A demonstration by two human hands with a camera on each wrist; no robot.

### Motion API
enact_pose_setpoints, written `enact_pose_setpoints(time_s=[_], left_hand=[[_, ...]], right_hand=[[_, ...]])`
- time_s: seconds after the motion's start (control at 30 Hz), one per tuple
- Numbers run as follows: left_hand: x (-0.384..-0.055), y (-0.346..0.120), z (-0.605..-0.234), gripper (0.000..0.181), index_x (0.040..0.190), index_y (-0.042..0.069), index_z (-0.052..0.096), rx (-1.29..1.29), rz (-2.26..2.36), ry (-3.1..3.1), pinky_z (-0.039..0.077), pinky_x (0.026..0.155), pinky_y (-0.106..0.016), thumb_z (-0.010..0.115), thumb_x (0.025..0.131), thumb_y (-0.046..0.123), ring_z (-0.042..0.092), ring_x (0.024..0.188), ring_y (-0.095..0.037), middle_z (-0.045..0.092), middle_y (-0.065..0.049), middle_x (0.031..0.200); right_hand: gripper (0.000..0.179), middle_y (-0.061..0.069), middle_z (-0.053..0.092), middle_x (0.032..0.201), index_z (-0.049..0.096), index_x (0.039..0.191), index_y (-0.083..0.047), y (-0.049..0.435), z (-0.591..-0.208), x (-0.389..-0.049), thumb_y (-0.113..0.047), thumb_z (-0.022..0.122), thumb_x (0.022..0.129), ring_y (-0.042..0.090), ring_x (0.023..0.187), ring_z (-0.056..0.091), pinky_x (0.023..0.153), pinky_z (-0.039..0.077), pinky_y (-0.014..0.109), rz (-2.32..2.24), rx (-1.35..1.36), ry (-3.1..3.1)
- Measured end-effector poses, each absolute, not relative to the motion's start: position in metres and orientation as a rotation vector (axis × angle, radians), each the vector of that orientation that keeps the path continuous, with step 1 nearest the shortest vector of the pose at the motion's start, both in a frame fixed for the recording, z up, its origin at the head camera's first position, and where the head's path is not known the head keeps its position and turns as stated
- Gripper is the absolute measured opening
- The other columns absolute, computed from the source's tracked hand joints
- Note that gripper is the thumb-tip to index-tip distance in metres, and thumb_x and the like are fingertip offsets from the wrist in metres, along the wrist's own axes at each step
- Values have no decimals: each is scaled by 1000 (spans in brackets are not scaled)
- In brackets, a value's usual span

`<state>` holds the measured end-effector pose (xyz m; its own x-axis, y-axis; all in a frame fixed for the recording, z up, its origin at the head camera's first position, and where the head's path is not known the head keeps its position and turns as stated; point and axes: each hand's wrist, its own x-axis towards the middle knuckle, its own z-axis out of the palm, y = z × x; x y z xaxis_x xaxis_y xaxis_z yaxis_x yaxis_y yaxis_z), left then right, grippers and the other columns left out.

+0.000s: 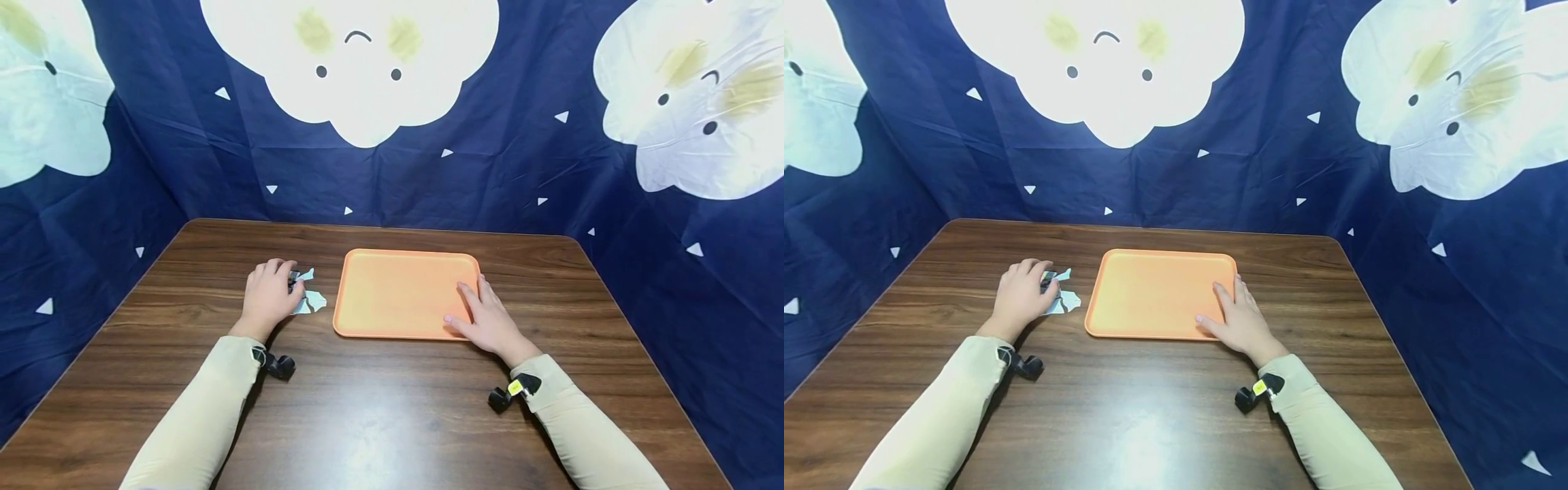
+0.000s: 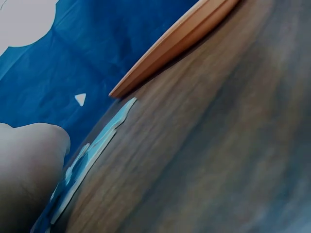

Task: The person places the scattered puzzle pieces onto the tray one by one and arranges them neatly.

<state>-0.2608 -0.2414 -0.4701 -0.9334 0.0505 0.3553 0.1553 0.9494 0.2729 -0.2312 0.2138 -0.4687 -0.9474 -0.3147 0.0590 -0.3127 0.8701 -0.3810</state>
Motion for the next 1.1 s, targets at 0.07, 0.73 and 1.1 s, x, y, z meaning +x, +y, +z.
enact_pose_setpoints(time_s=[0.07,0.73,1.1], left_hand=[[-261,-245,-471,50,135,0,57,-118,-444,-2774,30,104,-65,52,96,30,43,124,-50,50,-28,136],[-269,-260,-472,51,129,0,64,-9,-494,-2835,35,92,-62,56,94,35,44,114,-47,53,-24,128],[-277,-274,-463,52,126,5,68,-67,-460,-2942,38,92,-67,63,94,44,47,113,-46,58,-20,126]], right_hand=[[89,26,2,166,29,161,-17,214,-469,-231,-70,51,92,45,152,11,115,24,63,-615,-510,3034],[89,27,4,166,33,159,-15,215,-467,-231,-71,50,93,46,151,14,115,24,63,-613,-507,3045],[89,27,5,166,31,159,-12,214,-467,-231,-69,51,93,47,150,15,116,24,62,-617,-497,3048]])
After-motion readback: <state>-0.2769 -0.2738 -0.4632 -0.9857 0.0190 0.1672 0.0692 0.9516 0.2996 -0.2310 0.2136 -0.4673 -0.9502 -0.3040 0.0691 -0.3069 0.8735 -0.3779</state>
